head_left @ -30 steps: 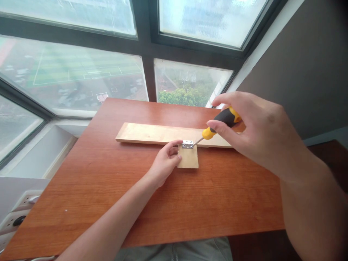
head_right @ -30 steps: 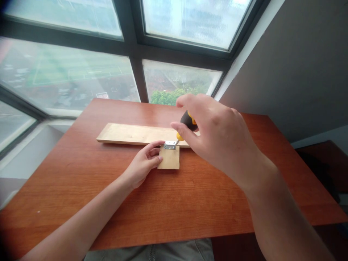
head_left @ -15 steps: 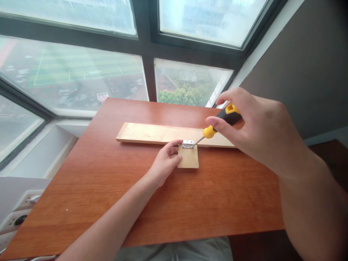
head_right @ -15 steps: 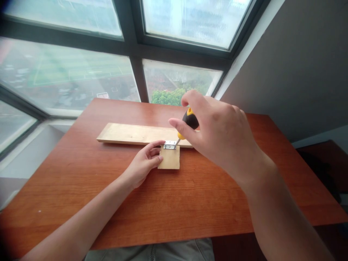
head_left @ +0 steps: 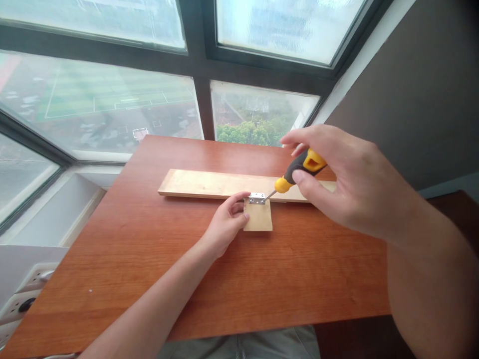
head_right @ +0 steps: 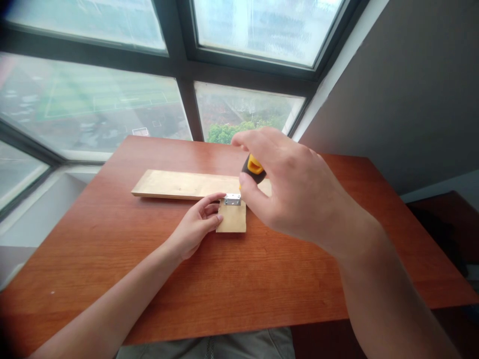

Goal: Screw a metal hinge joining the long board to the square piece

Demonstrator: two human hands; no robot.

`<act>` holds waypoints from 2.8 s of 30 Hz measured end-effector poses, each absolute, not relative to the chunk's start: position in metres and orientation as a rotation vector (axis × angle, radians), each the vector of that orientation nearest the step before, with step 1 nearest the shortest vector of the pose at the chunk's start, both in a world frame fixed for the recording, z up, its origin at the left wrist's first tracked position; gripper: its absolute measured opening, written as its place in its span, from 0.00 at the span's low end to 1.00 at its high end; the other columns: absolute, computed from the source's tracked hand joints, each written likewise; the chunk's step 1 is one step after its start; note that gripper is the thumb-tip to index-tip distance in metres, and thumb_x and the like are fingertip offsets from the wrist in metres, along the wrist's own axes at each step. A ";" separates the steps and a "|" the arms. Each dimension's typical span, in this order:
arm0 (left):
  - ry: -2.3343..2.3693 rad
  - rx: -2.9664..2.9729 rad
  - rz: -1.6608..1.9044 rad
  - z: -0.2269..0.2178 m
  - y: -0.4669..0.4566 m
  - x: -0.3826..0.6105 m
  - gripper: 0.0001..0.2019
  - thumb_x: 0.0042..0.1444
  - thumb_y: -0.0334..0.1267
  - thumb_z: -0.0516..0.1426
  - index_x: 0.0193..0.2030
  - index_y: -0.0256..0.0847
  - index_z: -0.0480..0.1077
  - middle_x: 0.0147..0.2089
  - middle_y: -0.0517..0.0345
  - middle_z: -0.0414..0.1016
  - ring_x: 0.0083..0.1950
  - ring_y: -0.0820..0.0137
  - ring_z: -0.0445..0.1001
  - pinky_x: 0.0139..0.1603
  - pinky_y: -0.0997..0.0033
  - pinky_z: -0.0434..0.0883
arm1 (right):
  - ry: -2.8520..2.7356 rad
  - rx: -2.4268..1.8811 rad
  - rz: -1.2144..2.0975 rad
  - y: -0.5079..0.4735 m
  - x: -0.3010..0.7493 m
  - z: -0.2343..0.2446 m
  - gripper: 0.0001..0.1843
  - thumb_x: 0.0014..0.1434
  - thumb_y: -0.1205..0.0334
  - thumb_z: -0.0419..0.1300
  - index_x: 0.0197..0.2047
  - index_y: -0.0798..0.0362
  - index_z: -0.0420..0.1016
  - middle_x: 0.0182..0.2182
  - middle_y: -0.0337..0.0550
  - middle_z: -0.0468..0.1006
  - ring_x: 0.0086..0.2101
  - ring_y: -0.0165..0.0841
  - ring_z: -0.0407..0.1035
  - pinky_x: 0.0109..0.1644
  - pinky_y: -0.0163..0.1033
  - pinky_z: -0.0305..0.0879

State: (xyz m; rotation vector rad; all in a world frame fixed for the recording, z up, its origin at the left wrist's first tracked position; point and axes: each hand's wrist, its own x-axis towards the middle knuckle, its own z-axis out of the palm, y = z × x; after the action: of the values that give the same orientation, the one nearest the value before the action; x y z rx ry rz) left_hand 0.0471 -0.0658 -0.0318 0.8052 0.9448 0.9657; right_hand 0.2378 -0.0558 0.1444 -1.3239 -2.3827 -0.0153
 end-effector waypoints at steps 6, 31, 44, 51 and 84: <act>0.929 0.784 0.965 -0.033 -0.066 0.047 0.30 0.49 0.30 0.64 0.61 0.41 0.67 0.50 0.49 0.77 0.47 0.65 0.77 0.41 0.72 0.71 | -2.354 -1.312 -0.063 -0.057 0.235 0.142 0.20 0.61 0.61 0.58 0.57 0.47 0.71 0.46 0.43 0.81 0.41 0.42 0.76 0.47 0.48 0.71; 0.947 0.771 0.969 -0.028 -0.066 0.047 0.29 0.48 0.28 0.64 0.60 0.41 0.68 0.49 0.50 0.77 0.46 0.66 0.77 0.43 0.72 0.71 | -2.403 -1.210 0.088 -0.051 0.244 0.146 0.22 0.59 0.66 0.60 0.56 0.48 0.69 0.46 0.41 0.80 0.41 0.36 0.75 0.43 0.41 0.72; 0.948 0.776 0.964 -0.029 -0.065 0.047 0.29 0.49 0.28 0.63 0.60 0.40 0.68 0.49 0.50 0.77 0.46 0.67 0.76 0.41 0.73 0.71 | -2.397 -1.208 0.150 -0.055 0.241 0.143 0.23 0.59 0.67 0.55 0.56 0.42 0.67 0.52 0.41 0.77 0.48 0.40 0.74 0.51 0.46 0.71; 0.956 0.791 0.958 -0.029 -0.065 0.047 0.29 0.49 0.28 0.63 0.60 0.39 0.67 0.47 0.50 0.77 0.46 0.66 0.76 0.41 0.73 0.70 | -2.309 -1.417 -0.094 -0.052 0.236 0.135 0.17 0.63 0.54 0.58 0.54 0.45 0.70 0.42 0.44 0.81 0.40 0.44 0.76 0.44 0.49 0.71; 0.981 0.813 0.960 -0.029 -0.065 0.048 0.29 0.49 0.28 0.63 0.60 0.39 0.66 0.46 0.52 0.77 0.44 0.68 0.76 0.39 0.75 0.70 | -2.290 -1.414 0.071 -0.049 0.234 0.137 0.11 0.61 0.60 0.55 0.47 0.48 0.71 0.41 0.43 0.79 0.35 0.39 0.72 0.39 0.46 0.65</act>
State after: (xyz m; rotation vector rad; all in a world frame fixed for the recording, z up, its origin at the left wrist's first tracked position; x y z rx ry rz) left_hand 0.0480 -0.0655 -0.0293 0.8129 0.9808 0.9596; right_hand 0.2335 -0.0486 0.1373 -1.4141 -2.2905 0.0709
